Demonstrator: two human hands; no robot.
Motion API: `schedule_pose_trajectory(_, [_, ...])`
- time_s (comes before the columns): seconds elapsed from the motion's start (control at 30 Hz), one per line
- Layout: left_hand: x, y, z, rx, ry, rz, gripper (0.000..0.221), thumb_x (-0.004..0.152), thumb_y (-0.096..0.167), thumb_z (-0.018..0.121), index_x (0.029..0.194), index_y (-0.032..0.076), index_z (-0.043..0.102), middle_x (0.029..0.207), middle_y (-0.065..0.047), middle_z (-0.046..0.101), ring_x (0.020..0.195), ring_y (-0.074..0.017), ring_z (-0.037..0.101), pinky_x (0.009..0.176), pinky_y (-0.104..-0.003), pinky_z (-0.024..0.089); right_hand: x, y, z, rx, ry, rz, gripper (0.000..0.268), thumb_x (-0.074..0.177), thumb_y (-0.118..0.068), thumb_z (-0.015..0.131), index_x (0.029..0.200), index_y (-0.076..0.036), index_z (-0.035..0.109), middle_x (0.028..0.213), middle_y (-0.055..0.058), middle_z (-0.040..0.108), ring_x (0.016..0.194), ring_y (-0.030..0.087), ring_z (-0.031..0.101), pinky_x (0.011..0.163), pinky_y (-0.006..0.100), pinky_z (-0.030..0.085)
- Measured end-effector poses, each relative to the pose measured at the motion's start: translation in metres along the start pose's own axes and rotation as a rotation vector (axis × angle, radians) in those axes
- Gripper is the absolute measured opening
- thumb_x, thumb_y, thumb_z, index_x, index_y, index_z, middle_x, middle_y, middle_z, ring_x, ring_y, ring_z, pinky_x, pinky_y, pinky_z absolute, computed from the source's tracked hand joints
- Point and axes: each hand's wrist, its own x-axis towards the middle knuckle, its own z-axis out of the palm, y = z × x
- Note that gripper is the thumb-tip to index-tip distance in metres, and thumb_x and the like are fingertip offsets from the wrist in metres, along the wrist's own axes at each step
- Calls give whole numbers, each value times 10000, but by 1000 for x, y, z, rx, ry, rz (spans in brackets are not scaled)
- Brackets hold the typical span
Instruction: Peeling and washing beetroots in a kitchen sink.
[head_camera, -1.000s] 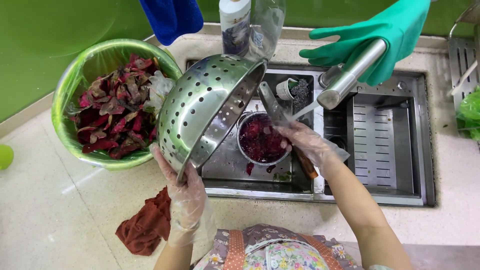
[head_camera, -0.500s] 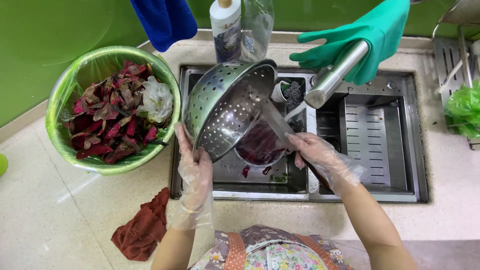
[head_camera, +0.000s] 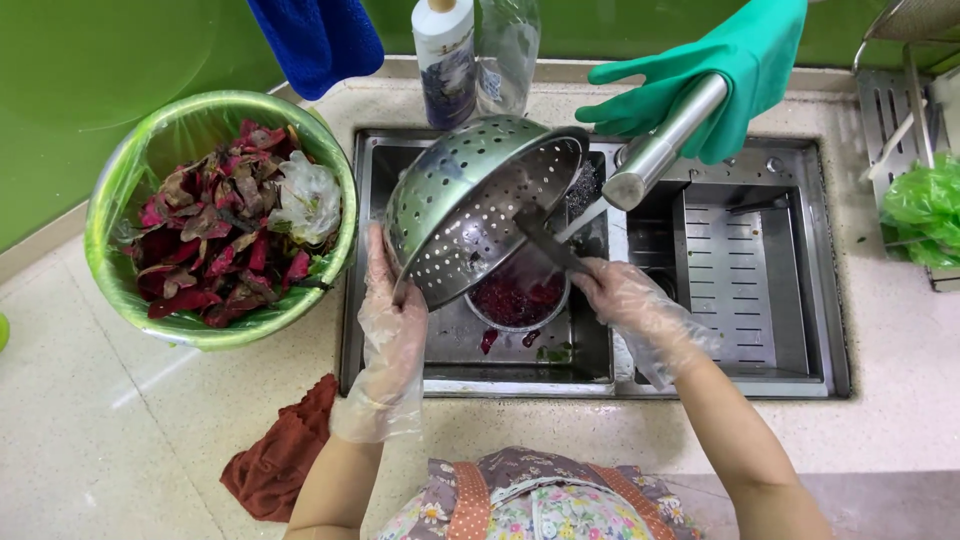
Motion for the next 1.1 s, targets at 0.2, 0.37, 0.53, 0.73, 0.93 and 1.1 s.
schedule_pose_trajectory(0.2, [3,-11,11,42,-65,2,792,900,99,506,1573,449,279,1548,-107,494,1322,-445,518,1101,-538,445,9,4,8,-1071,432,-588,746,917,-65,514,1619,-247,340,1104,15,705,896,113,731,795,211,606])
schedule_pose_trajectory(0.37, [7,-36,14,32,-120,-89,758,895,152,485,1560,474,316,1511,-63,536,1328,-395,528,1079,-499,474,39,33,23,-662,477,-436,648,904,-168,522,1467,-482,460,1509,132,457,826,412,721,661,507,633])
schedule_pose_trajectory(0.53, [14,-34,19,26,-141,-189,746,899,225,487,1560,499,273,1520,-47,524,1323,-391,533,1112,-492,446,58,105,41,-834,666,-381,770,768,-189,673,1507,-251,468,1307,101,570,688,321,720,585,450,629])
schedule_pose_trajectory(0.73, [28,-82,39,55,-132,-276,751,881,230,507,1577,425,302,1338,-168,632,1264,-429,571,1086,-511,458,66,170,22,-557,486,75,893,889,-322,690,1618,-122,215,1233,250,575,859,513,709,773,614,603])
schedule_pose_trajectory(0.93, [30,-100,62,-149,-227,-216,804,832,262,574,1558,390,254,1340,-111,600,1255,-294,605,1085,-419,482,65,146,24,-667,707,-105,828,831,-374,733,1492,35,449,1201,301,579,1034,505,662,828,560,577])
schedule_pose_trajectory(1.1, [11,-53,68,120,-352,-274,772,836,320,555,1545,514,317,1294,-117,686,1289,-364,580,1051,-517,481,74,54,23,-834,843,-952,496,897,-272,622,1349,-69,644,1344,253,582,1133,414,626,887,491,498])
